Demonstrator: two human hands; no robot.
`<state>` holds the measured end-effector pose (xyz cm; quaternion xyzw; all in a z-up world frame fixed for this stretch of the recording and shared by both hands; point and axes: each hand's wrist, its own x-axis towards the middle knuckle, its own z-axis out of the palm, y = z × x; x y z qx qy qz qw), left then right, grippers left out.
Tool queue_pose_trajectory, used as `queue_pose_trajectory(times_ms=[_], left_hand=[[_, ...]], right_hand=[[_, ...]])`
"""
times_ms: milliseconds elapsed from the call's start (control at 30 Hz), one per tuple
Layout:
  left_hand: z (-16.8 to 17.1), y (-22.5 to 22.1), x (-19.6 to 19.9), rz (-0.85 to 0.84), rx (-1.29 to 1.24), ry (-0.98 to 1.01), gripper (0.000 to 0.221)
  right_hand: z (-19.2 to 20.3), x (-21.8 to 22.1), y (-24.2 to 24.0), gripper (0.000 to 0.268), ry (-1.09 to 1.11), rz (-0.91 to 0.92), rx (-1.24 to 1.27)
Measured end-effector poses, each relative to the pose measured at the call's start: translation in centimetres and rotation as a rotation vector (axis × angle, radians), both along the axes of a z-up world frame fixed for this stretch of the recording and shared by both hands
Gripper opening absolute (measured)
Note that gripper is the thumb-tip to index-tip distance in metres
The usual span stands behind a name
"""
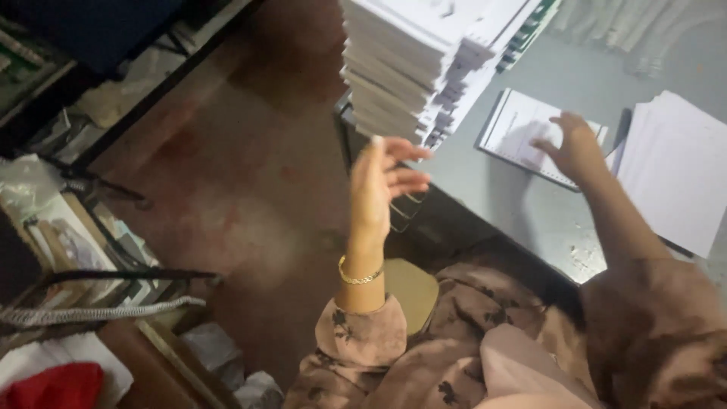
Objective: Checking and aligning stacks of printed notebook pages on a production table
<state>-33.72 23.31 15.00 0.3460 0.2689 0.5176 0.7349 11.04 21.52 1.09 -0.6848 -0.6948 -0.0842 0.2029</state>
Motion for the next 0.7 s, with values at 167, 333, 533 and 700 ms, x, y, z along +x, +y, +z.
queue_pose_trajectory(times_ms=[167, 333, 533, 700], left_hand=[[-8.7, -1.2, 10.2, -0.752, -0.245, 0.165, 0.055], [-17.0, -3.7, 14.7, -1.128, -0.036, 0.663, 0.078], [-16.8, -3.0, 13.5, -1.011, -0.107, 0.882, 0.094], [-11.9, -2.5, 11.4, -0.998, -0.099, 0.827, 0.101]], right_hand=[[-1.3, 3.1, 1.4, 0.053, 0.166, -0.288, -0.241], [-4.3, 6.2, 2.0, 0.039, 0.205, -0.278, -0.276], [-1.9, -2.8, -3.5, 0.051, 0.239, -0.263, -0.127], [-1.7, -9.1, -7.8, 0.053, 0.229, -0.303, -0.051]])
